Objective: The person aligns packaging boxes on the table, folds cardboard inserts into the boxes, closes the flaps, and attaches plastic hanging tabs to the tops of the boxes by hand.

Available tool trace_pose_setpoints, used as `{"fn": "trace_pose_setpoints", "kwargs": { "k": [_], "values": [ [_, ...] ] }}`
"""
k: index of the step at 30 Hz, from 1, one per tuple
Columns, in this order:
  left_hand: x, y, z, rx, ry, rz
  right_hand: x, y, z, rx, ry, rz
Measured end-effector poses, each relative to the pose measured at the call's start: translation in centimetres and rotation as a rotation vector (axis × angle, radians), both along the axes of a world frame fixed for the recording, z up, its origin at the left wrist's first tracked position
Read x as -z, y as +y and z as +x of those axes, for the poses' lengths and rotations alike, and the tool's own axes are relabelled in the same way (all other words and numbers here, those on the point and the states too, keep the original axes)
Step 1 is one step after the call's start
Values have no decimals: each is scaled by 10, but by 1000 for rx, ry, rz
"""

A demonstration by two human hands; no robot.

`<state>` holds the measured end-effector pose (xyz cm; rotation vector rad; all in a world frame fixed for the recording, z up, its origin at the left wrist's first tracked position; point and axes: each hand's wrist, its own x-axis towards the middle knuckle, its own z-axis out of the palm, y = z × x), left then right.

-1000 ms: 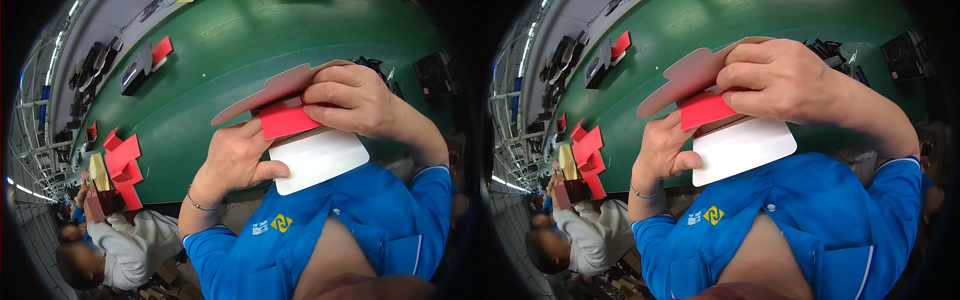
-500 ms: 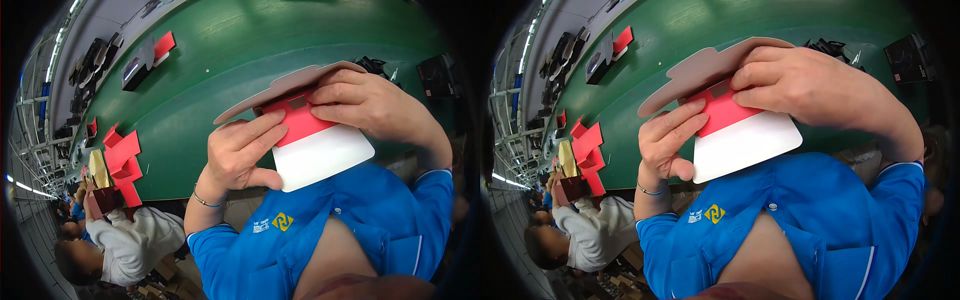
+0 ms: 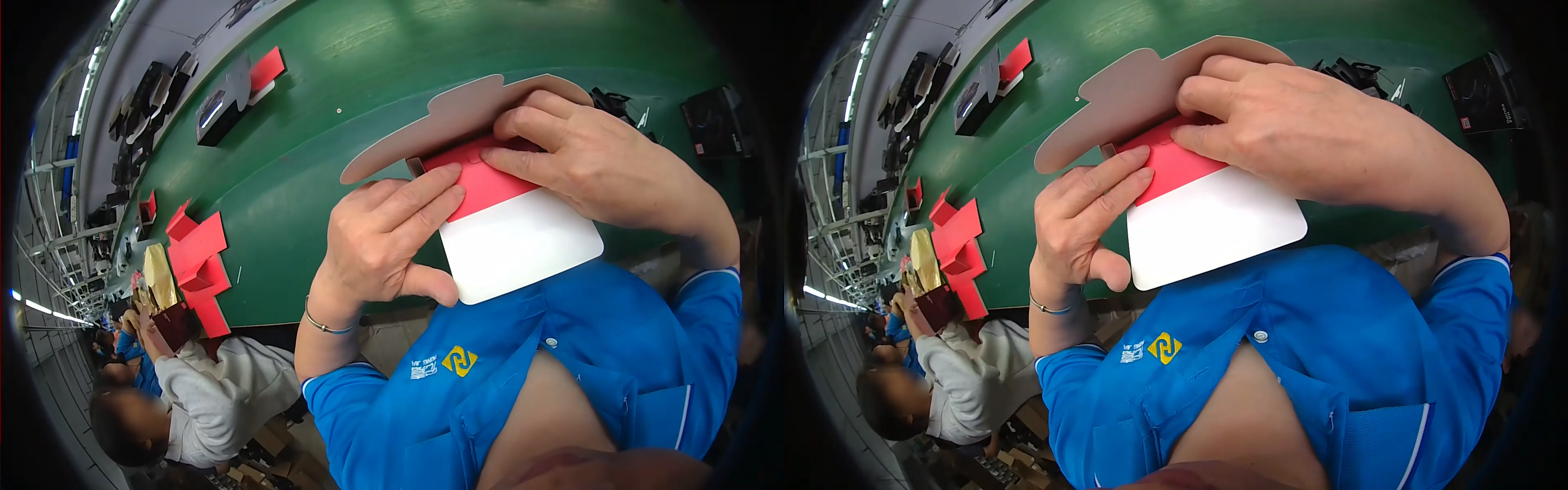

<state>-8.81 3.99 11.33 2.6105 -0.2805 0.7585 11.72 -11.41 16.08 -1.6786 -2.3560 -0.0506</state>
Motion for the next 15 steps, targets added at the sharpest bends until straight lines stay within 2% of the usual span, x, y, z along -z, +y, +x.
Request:
{"fn": "trace_pose_setpoints", "kwargs": {
  "k": [9, 15],
  "values": [
    [-9, 0, -2, 10, 47, 25, -10, 2, -7, 47, -103, -114],
    [-9, -5, -11, 39, 28, -94, -14, -1, -8, 46, 9, -112]
  ]
}}
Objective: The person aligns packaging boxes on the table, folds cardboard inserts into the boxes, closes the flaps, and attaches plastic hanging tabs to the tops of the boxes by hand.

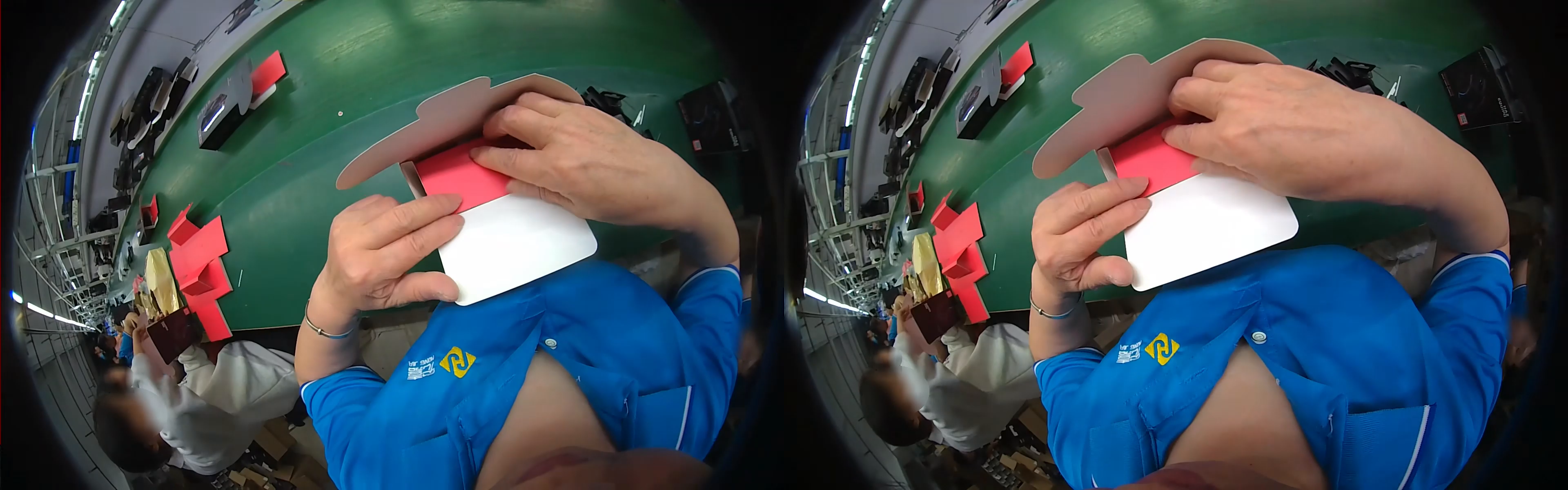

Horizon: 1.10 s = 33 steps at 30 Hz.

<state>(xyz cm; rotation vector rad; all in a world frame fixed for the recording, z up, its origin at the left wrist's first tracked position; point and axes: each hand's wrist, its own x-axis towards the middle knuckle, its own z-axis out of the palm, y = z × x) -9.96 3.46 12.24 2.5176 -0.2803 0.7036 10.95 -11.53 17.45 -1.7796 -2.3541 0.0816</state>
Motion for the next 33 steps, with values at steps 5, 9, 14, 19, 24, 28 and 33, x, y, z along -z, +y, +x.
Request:
{"fn": "trace_pose_setpoints", "kwargs": {
  "k": [5, 9, 14, 19, 24, 28, 33],
  "values": [
    [4, 2, 3, 71, -66, -52, 7, 3, 1, -20, 88, 93],
    [0, 2, 0, 75, -38, -51, -2, 8, -2, -15, 49, 63],
    [3, -2, 0, 62, -87, -75, -8, 12, 2, -74, 114, -8],
    [6, -3, 0, 73, -85, -111, -3, 12, -6, -42, 29, 99],
    [1, -5, -1, 62, -79, -117, -3, 11, -7, -39, -57, 94],
    [-3, -5, -4, 29, -31, -90, -6, 13, 2, -143, 91, 123],
    [-8, -4, -4, -11, 2, -61, -5, 12, 2, -99, 103, 97]
  ]
}}
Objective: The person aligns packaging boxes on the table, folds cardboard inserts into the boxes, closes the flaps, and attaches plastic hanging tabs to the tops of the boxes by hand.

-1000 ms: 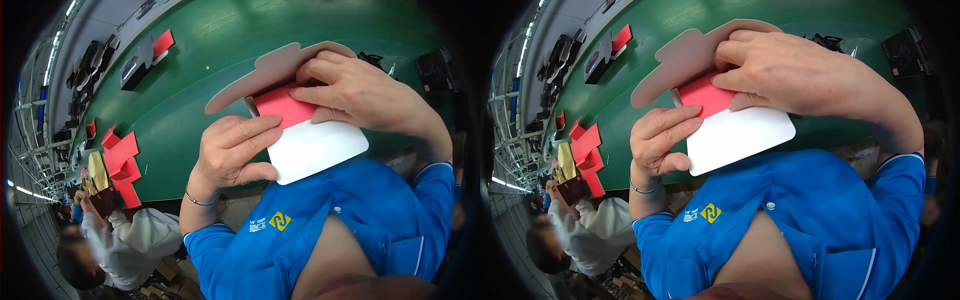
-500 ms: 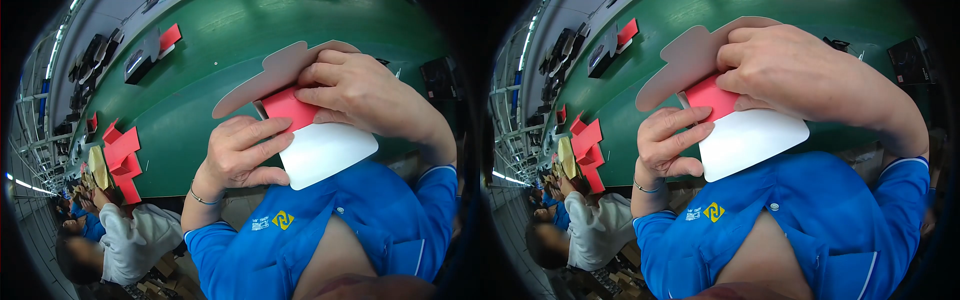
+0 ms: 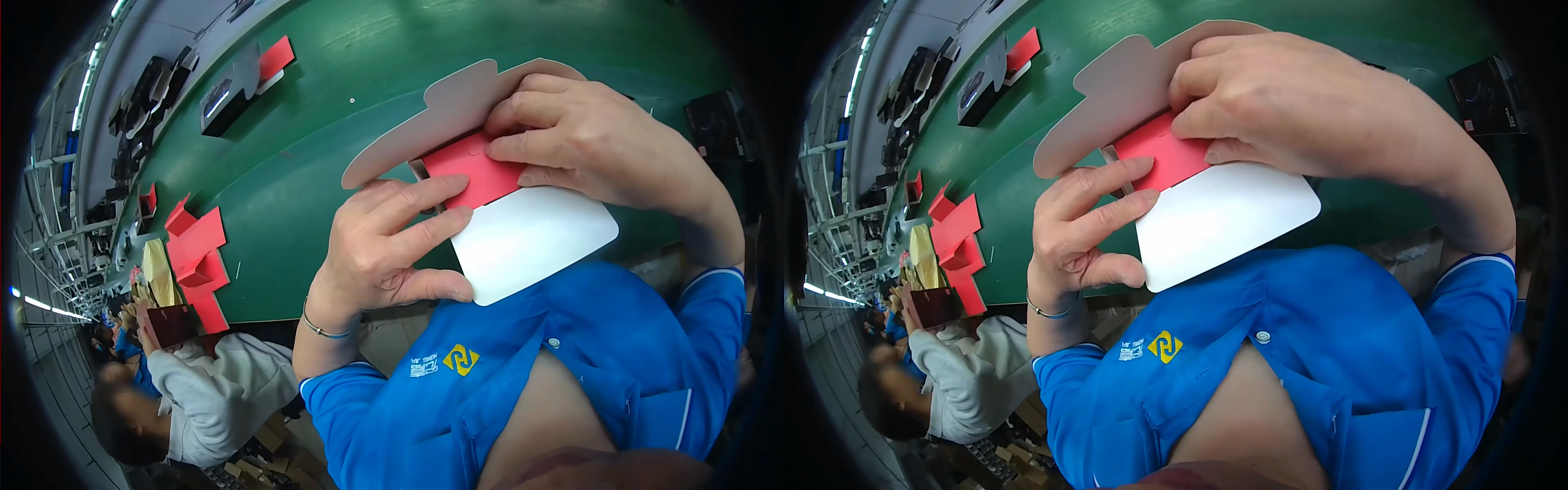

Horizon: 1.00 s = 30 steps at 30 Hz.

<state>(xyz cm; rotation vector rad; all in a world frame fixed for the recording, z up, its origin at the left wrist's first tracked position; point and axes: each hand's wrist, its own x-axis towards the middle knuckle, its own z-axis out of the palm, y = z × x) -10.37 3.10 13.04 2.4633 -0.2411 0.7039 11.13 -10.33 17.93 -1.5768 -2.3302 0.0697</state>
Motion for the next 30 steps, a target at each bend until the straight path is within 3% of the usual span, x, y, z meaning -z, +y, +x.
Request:
{"fn": "trace_pose_setpoints", "kwargs": {
  "k": [5, 10, 15, 25, 30],
  "values": [
    [1, 0, -1, -1, 24, 27, 3, 3, -16, 113, -142, -13],
    [4, -1, -4, -29, 63, 6, 8, -3, -7, 23, -48, 21],
    [4, 1, -4, -2, 40, -35, 5, -10, -9, 60, -177, 21],
    [30, -2, -4, -82, -106, -85, 15, -15, 4, 45, -71, -3],
    [13, -10, -1, -54, -63, -77, 8, -15, 3, 12, -8, -54]
  ]
}}
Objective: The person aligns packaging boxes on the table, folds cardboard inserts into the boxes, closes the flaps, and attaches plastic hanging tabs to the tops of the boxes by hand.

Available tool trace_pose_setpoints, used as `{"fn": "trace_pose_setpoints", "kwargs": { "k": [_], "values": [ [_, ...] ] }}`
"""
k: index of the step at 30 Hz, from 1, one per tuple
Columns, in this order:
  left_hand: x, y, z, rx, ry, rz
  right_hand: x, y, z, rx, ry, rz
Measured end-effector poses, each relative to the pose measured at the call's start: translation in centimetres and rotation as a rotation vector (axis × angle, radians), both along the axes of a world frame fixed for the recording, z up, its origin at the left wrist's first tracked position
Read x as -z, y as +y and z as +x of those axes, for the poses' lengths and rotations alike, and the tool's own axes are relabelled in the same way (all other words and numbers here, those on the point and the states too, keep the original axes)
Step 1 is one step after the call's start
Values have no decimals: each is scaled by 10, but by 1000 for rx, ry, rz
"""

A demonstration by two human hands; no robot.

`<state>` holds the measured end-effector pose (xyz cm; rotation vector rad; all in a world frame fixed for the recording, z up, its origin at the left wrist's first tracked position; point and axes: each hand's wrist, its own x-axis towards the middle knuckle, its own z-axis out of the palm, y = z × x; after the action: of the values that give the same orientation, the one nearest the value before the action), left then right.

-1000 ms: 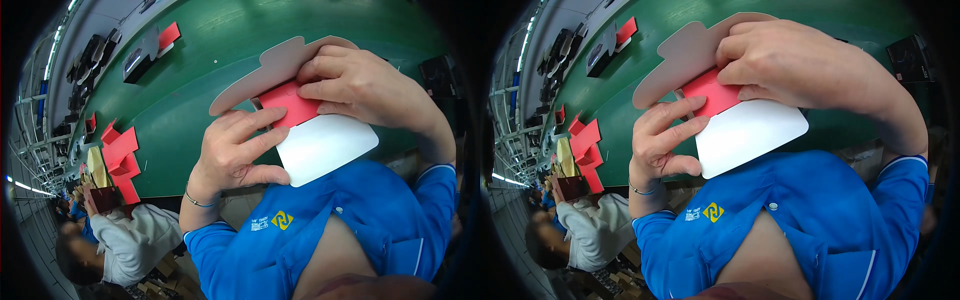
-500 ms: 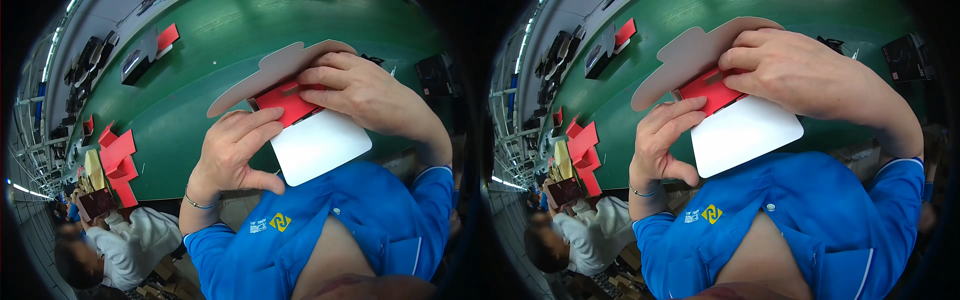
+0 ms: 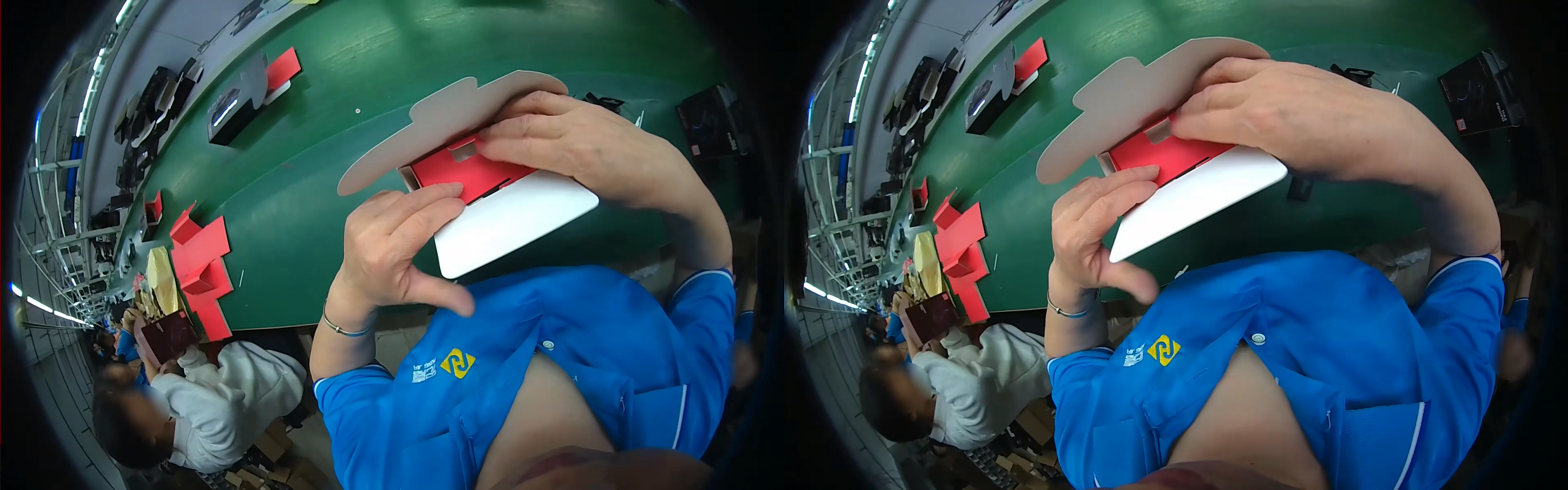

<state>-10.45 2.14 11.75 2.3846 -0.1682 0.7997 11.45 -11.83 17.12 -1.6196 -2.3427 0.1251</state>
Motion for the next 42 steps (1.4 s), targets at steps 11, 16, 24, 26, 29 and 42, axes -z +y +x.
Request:
{"fn": "trace_pose_setpoints", "kwargs": {
  "k": [11, 16, 24, 26, 29, 42],
  "values": [
    [3, 0, -3, -54, -4, 28, -4, 14, -4, 23, -268, -44],
    [1, -1, -2, -47, -3, 40, 7, 16, -4, -31, -415, 37],
    [7, -3, -3, -61, -31, -119, -5, 14, -2, -44, -272, 38],
    [10, -1, -4, -72, -77, -155, -10, 11, 1, -61, -256, 25],
    [12, -1, -16, -120, 99, -412, -2, 0, 0, -79, 581, -4],
    [1, -19, 1, -373, -182, -418, 25, 3, -14, 45, 550, 310]
  ]
}}
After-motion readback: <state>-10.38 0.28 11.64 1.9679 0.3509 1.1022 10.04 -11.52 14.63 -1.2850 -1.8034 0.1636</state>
